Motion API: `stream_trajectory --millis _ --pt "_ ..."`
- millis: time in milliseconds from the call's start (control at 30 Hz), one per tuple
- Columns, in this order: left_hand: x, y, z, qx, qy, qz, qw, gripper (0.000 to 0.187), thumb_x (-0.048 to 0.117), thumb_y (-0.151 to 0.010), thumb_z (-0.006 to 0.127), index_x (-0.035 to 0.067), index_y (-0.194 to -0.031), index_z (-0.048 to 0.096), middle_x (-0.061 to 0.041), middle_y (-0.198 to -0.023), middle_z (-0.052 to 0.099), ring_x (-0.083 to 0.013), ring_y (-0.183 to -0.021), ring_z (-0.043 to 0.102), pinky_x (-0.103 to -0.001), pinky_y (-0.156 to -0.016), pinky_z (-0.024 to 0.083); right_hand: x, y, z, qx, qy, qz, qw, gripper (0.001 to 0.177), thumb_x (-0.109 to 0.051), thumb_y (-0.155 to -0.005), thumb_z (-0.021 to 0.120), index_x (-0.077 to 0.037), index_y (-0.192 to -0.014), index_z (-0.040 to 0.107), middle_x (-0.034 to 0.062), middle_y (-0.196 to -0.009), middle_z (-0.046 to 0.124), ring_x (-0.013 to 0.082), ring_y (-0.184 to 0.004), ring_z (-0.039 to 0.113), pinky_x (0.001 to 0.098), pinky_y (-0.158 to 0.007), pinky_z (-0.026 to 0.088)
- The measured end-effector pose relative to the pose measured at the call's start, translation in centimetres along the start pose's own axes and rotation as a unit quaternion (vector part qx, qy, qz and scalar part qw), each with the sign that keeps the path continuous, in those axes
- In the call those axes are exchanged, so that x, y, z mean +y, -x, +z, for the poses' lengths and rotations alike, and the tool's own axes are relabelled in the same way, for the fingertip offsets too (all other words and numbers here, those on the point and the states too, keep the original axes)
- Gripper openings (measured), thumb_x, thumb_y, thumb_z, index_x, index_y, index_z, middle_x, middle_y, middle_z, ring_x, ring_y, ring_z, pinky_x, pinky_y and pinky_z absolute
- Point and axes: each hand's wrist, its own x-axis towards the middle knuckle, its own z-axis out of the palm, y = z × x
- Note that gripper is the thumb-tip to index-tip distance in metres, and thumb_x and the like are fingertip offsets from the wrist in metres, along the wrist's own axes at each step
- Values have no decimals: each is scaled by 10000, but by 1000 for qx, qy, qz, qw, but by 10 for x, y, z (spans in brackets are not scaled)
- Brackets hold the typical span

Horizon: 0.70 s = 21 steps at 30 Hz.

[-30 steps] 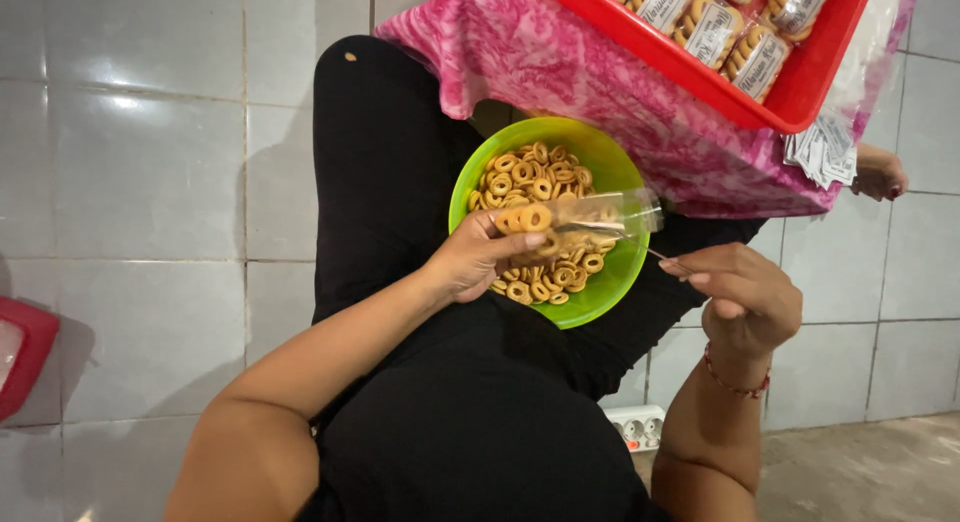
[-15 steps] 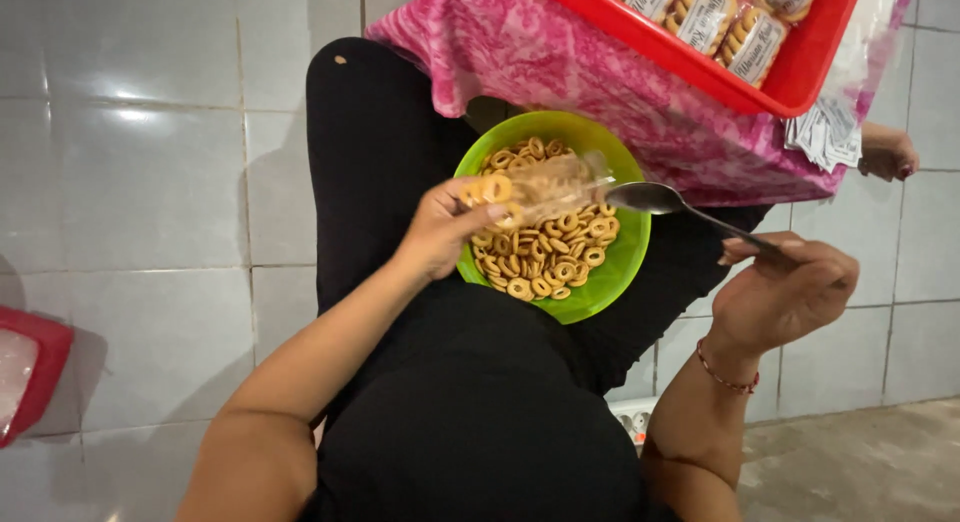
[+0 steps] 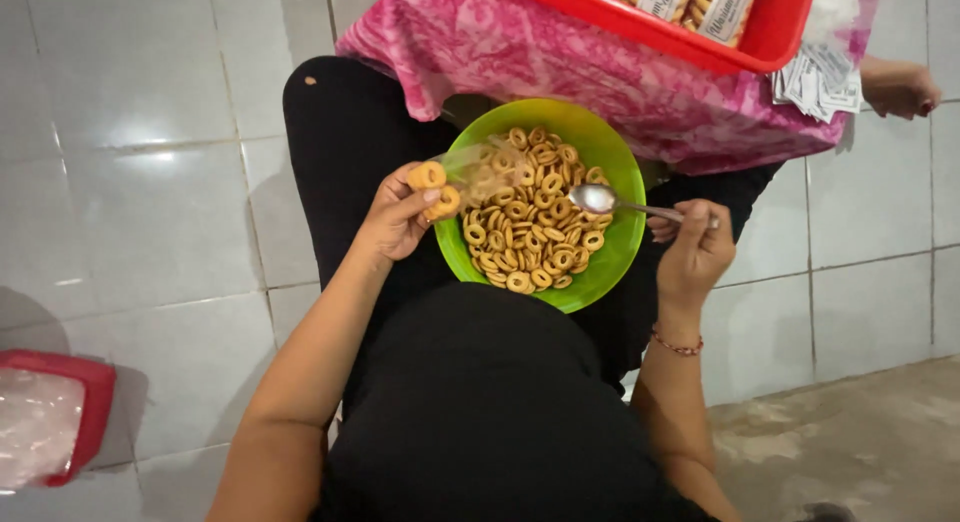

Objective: Manually filling small plastic bags with ring-shaped snacks and organizing them in a tray.

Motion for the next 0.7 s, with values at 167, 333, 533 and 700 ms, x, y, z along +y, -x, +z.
stream_trajectory --millis 167,333,533,700 --pt "1 2 3 1 -5 -2 1000 322 -112 -816 746 -15 -1107 648 -201 -949 726 -383 -864 767 -454 -725 671 13 14 11 13 9 5 1000 359 -259 -1175 451 3 -981 601 177 -692 696 188 -561 645 280 -533 554" --pt "6 2 11 -10 0 -8 1000 298 -122 -822 732 -20 -1089 646 -219 -939 724 -404 -870 762 -482 -730 666 14 20 19 14 -17 47 999 350 -249 -1173 423 -11 -992 604 149 -709 703 166 -583 649 254 -557 552" --pt "12 6 22 -7 -4 -10 1000 309 -108 -818 742 -22 -1097 640 -225 -940 724 -400 -870 762 -474 -729 669 6 21 24 31 -48 81 995 352 -264 -1171 397 -37 -993 599 124 -707 707 138 -588 652 224 -566 548" --pt "15 8 28 -18 -2 -12 1000 286 -120 -819 733 -36 -1074 637 -249 -920 722 -407 -859 761 -468 -718 668 2 22 31 10 -50 102 994 336 -269 -1168 398 -41 -1027 602 139 -749 722 141 -616 657 228 -557 543"
